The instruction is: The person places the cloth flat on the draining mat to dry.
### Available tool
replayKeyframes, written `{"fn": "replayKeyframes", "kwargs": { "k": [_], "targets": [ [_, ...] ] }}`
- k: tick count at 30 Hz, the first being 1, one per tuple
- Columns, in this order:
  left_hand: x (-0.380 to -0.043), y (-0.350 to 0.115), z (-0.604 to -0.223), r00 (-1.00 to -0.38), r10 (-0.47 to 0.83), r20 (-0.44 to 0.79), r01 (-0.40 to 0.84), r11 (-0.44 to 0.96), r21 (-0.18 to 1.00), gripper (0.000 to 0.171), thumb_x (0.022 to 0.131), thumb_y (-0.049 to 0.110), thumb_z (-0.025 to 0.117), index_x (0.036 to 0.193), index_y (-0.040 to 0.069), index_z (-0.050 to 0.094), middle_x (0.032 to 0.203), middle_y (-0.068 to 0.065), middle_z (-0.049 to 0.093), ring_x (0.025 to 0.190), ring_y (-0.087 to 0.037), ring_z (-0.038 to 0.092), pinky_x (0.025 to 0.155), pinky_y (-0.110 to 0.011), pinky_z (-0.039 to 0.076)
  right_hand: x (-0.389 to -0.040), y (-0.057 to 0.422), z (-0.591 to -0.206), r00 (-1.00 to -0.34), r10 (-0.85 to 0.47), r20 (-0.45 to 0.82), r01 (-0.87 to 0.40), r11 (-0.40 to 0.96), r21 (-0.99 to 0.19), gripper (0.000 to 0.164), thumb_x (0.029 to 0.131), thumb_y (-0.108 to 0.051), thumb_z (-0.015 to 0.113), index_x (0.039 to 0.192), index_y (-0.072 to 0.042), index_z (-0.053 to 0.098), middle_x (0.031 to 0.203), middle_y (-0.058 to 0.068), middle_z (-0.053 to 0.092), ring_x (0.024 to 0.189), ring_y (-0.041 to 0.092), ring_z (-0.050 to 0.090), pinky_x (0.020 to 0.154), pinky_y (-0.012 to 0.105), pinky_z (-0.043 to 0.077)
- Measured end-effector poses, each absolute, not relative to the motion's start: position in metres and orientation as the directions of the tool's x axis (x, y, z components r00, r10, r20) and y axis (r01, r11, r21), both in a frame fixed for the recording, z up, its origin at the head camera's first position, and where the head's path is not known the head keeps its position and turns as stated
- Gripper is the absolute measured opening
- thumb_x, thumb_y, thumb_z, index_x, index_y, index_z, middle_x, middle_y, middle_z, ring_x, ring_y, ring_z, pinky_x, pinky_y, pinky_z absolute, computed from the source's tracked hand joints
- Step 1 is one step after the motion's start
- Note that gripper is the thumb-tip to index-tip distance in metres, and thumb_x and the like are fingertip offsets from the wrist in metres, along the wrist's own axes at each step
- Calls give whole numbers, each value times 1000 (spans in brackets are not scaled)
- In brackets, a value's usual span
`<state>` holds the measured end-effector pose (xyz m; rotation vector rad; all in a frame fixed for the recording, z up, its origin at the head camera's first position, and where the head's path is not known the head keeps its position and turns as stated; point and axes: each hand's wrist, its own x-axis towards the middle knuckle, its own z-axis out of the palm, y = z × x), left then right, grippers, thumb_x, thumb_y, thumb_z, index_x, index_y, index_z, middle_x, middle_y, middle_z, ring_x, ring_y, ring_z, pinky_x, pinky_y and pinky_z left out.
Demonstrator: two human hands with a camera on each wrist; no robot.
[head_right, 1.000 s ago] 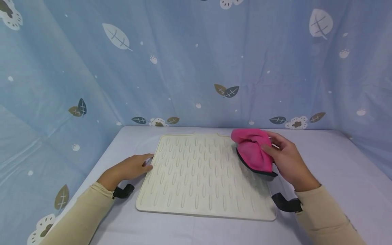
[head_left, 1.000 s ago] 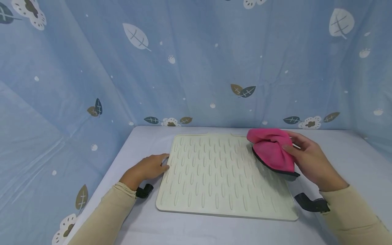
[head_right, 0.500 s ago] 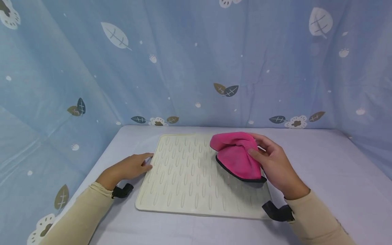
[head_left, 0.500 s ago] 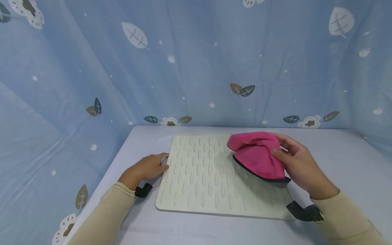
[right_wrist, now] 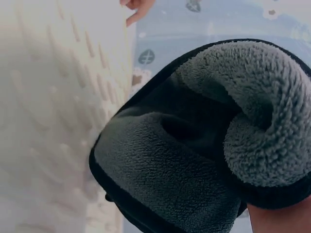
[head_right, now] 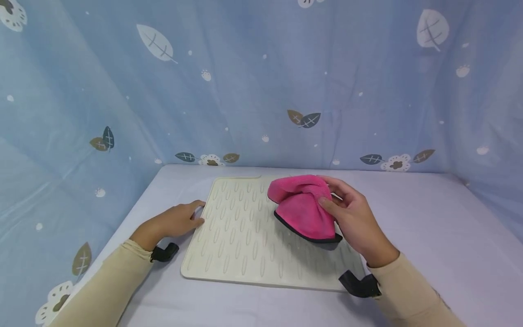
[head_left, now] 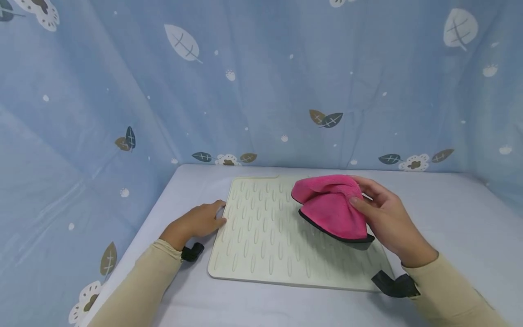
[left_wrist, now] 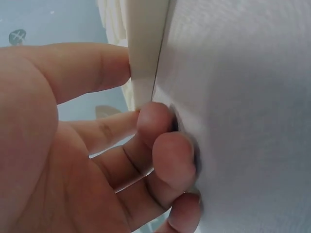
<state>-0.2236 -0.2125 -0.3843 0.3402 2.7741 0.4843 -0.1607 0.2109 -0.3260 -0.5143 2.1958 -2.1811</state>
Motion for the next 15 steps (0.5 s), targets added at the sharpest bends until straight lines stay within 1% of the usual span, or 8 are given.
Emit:
{"fn": "replayKeyframes", "kwargs": {
  "k": [2, 4, 7, 10, 12, 15],
  "targets": [
    [-223, -213, -384, -927, 279, -250, 182, 918, 351, 59, 101, 28, 57, 151, 6, 37, 142, -22, 56, 108, -25, 62, 94, -46, 48, -164, 205, -322, -953, -219, 210, -215, -2, -977, 51, 100, -10, 59, 148, -7, 42, 135, 0, 53, 108, 7, 65, 84, 22, 57],
    [-223, -213, -384, -927, 275, -253, 177, 919, 352, 59, 101, 27, 56, 151, 5, 36, 142, -23, 56, 104, -24, 62, 92, -46, 48, -169, 198, -319, -957, -210, 199, -205, 7, -979, 52, 100, -13, 60, 148, -7, 42, 133, 0, 53, 107, 7, 65, 84, 22, 57],
    [-223, -214, -384, -926, 279, -254, 181, 919, 350, 58, 101, 28, 55, 151, 6, 35, 143, -23, 55, 113, -27, 62, 97, -48, 48, -174, 186, -319, -958, -200, 206, -208, -12, -978, 52, 99, -13, 61, 147, -6, 43, 129, 2, 55, 105, 7, 66, 82, 22, 58],
    [-223, -214, -384, -924, 287, -254, 191, 919, 344, 58, 102, 29, 54, 151, 5, 34, 145, -23, 53, 125, -32, 58, 103, -51, 46, -177, 172, -326, -957, -193, 218, -215, -36, -976, 49, 99, -11, 62, 145, -6, 46, 122, 3, 56, 102, 7, 67, 79, 22, 58],
    [-223, -213, -383, -922, 290, -256, 196, 920, 339, 58, 102, 29, 54, 151, 5, 33, 145, -23, 53, 128, -34, 57, 105, -52, 45, -178, 163, -332, -961, -177, 211, -213, -12, -977, 47, 98, -11, 63, 143, -6, 48, 118, 3, 57, 99, 6, 67, 77, 22, 58],
    [-224, -212, -382, -922, 288, -257, 195, 922, 334, 59, 102, 29, 54, 152, 5, 33, 145, -24, 52, 131, -38, 55, 106, -54, 43, -180, 151, -340, -971, -155, 181, -195, 77, -978, 47, 98, -14, 65, 142, -7, 50, 114, 4, 57, 97, 6, 67, 77, 22, 58]
  ]
}}
